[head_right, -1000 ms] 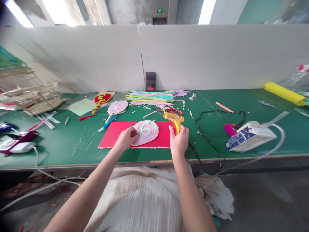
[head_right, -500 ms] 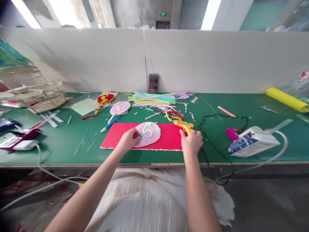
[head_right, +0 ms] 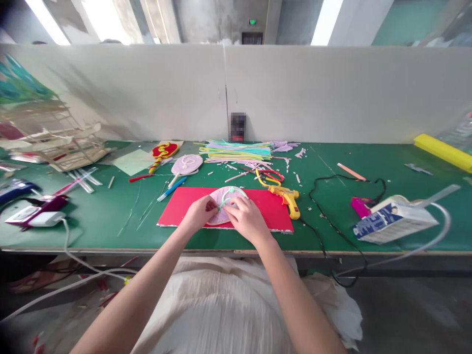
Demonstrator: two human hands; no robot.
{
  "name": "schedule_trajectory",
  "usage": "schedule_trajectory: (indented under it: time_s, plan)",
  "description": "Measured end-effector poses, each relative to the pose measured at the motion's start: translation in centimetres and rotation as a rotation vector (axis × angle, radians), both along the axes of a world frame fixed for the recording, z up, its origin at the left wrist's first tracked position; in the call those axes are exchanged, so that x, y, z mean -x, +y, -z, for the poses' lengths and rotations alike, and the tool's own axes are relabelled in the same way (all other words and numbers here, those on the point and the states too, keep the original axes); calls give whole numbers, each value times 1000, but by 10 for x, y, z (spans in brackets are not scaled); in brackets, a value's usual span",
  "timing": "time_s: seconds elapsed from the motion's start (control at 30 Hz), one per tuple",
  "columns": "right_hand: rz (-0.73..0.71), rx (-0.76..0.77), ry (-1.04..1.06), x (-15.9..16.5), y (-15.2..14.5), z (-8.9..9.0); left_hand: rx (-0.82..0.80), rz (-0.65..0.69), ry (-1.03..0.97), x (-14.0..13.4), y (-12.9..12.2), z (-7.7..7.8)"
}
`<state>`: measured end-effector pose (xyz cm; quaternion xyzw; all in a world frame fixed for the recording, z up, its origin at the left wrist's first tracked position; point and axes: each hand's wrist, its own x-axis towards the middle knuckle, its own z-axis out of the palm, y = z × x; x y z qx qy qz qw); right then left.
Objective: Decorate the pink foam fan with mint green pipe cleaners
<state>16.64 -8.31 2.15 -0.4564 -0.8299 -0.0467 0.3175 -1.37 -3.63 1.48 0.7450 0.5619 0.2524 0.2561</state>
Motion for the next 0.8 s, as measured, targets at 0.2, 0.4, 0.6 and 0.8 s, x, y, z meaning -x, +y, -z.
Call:
schedule_trajectory:
  time_s: [0.2,0.4,0.6,0.8]
  plan:
    - [-96,5,-56,-8,9,8,33,25,-47,4,3,-1]
    - [-81,13,-74,-7,7,12,18,9,-50,4,4,2]
    - [-76,21,-96,-7,7,11,18,12,-54,4,5,3]
    - [-77,12,-111,-6,7,12,20,23,-75,4,4,5]
